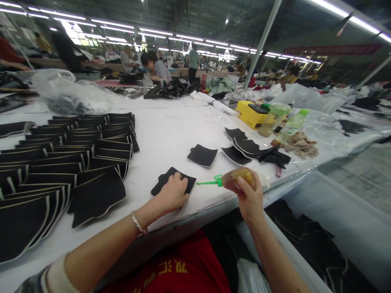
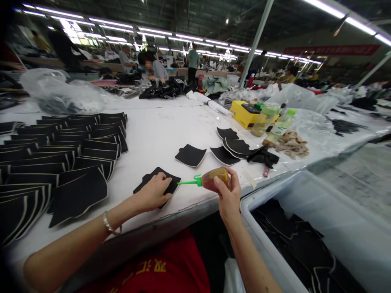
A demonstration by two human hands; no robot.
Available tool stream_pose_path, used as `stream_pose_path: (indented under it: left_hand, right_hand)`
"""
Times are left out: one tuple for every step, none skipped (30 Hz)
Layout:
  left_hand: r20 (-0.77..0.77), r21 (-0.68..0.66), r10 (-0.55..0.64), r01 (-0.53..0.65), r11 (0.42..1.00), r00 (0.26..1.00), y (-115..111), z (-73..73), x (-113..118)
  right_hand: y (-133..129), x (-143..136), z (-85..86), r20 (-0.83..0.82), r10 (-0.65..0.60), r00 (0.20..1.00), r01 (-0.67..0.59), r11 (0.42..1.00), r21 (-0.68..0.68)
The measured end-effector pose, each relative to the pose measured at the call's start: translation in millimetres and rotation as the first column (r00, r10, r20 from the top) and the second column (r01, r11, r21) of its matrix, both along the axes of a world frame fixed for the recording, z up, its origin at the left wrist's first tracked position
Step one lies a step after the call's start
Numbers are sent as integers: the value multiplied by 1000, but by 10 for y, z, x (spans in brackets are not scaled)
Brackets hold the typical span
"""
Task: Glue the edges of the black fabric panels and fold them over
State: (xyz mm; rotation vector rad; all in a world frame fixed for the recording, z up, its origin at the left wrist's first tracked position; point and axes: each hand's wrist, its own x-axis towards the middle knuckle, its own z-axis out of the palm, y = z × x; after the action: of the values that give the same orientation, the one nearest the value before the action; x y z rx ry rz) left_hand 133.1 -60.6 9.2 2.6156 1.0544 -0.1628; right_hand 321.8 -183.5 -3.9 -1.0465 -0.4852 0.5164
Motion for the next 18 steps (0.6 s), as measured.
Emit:
stream_pose_path:
  left_hand:
    - [-32, 12, 10, -9, 1000, 999, -19, 24, 34]
    - [-59, 22, 19, -17, 1000, 998, -36, 49, 68]
    - [-81, 28, 27, -25, 999, 996, -49, 72, 101]
    - [-99, 29, 31, -28, 999, 995, -60, 92, 133]
    - [-111, 30, 33, -29, 999, 993, -68, 105, 164]
    - [-122, 37, 36, -32, 999, 992, -72, 110, 193]
    - [-134, 51, 39, -33, 998, 990, -73, 108, 217]
    - [-144, 72, 39, -29, 997, 989, -70, 101, 234]
    - [-154, 95, 38, -24, 995, 987, -61, 91, 243]
    - [-163, 116, 37, -18, 993, 986, -47, 80, 242]
    - [-171, 132, 33, -11, 991, 985, -27, 73, 231]
    - [-177, 141, 24, 2, 990, 984, -1, 69, 210]
    - [-179, 143, 12, 14, 990, 984, 31, 71, 180]
    - [-177, 138, -1, 26, 990, 984, 65, 77, 145]
    - [-169, 126, -21, 42, 991, 985, 99, 86, 108]
    - [-157, 110, -43, 61, 992, 987, 130, 98, 71]
    - [-142, 91, -64, 77, 993, 988, 156, 109, 38]
    - [-126, 72, -83, 93, 993, 989, 175, 118, 11]
  right_hand:
    - [5, 1, 4, 7, -1, 1000, 1, 1000, -7]
    - [11, 3, 10, 12, -3, 1000, 4, 1000, -16]
    - [18, 4, 18, 17, -6, 1000, 7, 1000, -26]
    - [26, 4, 25, 21, -7, 1000, 8, 999, -36]
    - [35, 3, 33, 25, -6, 1000, 7, 999, -44]
    - [44, 1, 39, 31, -2, 1000, 3, 999, -50]
    - [52, -2, 44, 39, 2, 999, 0, 999, -53]
    - [60, -5, 46, 50, 4, 999, -1, 999, -54]
    - [68, -7, 46, 67, 7, 998, -3, 999, -54]
    - [75, -8, 42, 89, 7, 996, -2, 998, -55]
    - [81, -6, 34, 116, 4, 993, 2, 998, -58]
    - [88, -3, 23, 148, 0, 989, 9, 998, -62]
    - [95, 2, 8, 183, -5, 983, 17, 998, -67]
    - [102, 9, -8, 219, -9, 976, 25, 997, -71]
    - [109, 15, -24, 257, -9, 966, 29, 997, -75]
    - [118, 20, -38, 295, -3, 956, 29, 996, -81]
    - [127, 22, -48, 335, 10, 942, 22, 996, -91]
    - [138, 20, -52, 382, 25, 924, 16, 994, -104]
